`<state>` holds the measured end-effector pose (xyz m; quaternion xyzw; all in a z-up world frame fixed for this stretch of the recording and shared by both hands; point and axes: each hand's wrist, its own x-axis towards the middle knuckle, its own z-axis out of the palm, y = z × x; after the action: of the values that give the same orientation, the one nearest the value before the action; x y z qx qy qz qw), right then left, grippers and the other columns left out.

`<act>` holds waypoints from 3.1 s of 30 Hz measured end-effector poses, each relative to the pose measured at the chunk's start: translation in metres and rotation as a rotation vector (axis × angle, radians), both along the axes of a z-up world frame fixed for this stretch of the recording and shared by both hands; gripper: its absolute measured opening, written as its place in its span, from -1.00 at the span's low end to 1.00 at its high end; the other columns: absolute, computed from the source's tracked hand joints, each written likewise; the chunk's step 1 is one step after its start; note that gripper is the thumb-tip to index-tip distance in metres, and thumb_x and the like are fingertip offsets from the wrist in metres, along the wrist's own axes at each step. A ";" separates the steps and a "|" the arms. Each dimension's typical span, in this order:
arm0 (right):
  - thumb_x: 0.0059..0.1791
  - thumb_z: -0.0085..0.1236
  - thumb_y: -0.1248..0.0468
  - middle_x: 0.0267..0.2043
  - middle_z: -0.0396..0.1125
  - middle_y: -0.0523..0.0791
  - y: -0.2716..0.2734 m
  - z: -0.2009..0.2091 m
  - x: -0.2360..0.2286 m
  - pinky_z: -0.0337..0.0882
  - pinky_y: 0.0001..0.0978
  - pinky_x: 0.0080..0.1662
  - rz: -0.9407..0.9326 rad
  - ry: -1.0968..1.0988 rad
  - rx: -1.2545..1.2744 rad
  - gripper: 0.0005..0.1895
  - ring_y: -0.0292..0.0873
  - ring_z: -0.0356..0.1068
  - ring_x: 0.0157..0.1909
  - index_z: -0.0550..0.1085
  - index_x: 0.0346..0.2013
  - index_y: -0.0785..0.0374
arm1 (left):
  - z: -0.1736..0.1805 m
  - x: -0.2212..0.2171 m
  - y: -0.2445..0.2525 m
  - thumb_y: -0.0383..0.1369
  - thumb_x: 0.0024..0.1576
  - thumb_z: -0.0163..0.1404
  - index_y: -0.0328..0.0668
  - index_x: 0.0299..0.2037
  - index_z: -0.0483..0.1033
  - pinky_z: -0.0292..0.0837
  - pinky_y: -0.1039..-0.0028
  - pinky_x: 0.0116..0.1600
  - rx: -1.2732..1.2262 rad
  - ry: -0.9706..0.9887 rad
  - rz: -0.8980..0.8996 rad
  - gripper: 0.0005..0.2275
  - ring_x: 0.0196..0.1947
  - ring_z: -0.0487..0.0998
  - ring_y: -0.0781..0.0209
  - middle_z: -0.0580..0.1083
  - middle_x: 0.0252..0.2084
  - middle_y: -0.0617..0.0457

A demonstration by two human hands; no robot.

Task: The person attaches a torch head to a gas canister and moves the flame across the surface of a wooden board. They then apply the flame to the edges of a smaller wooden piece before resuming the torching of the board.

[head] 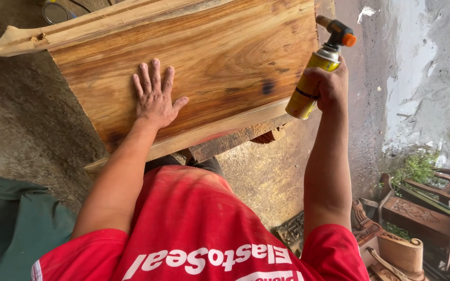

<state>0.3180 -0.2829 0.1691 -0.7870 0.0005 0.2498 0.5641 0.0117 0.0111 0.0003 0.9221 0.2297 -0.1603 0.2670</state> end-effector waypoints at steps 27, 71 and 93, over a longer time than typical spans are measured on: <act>-0.28 0.38 0.43 -0.14 0.39 -0.09 -0.107 0.018 -0.116 0.64 -0.16 -0.06 -0.206 0.006 -0.231 -0.30 -0.13 0.50 -0.16 0.31 0.12 0.28 | 0.012 0.009 0.015 0.30 -0.38 0.29 0.16 0.58 -0.55 -0.85 -0.34 0.42 -0.129 0.251 -0.131 0.42 0.44 -0.83 -0.40 -0.72 0.52 -0.24; -0.23 0.37 0.43 -0.21 0.37 -0.11 -0.066 0.020 -0.116 0.60 -0.23 -0.13 -0.275 -0.010 -0.272 -0.40 -0.17 0.48 -0.23 0.31 0.05 0.29 | 0.022 0.009 0.020 0.27 -0.42 0.33 0.24 0.58 -0.56 -0.80 -0.35 0.45 -0.140 0.250 -0.168 0.44 0.45 -0.81 -0.43 -0.74 0.50 -0.24; -0.22 0.35 0.46 -0.21 0.36 -0.10 -0.012 0.009 -0.064 0.61 -0.21 -0.13 -0.146 0.001 -0.118 -0.42 -0.15 0.48 -0.23 0.33 0.04 0.27 | 0.011 0.008 0.019 0.30 -0.43 0.32 0.31 0.57 -0.60 -0.84 -0.34 0.43 -0.159 0.261 -0.158 0.45 0.43 -0.85 -0.40 -0.77 0.49 -0.22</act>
<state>0.2538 -0.2944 0.1779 -0.8165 0.0730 0.2081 0.5335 0.0199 0.0302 0.0117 0.8846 0.1758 -0.3170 0.2933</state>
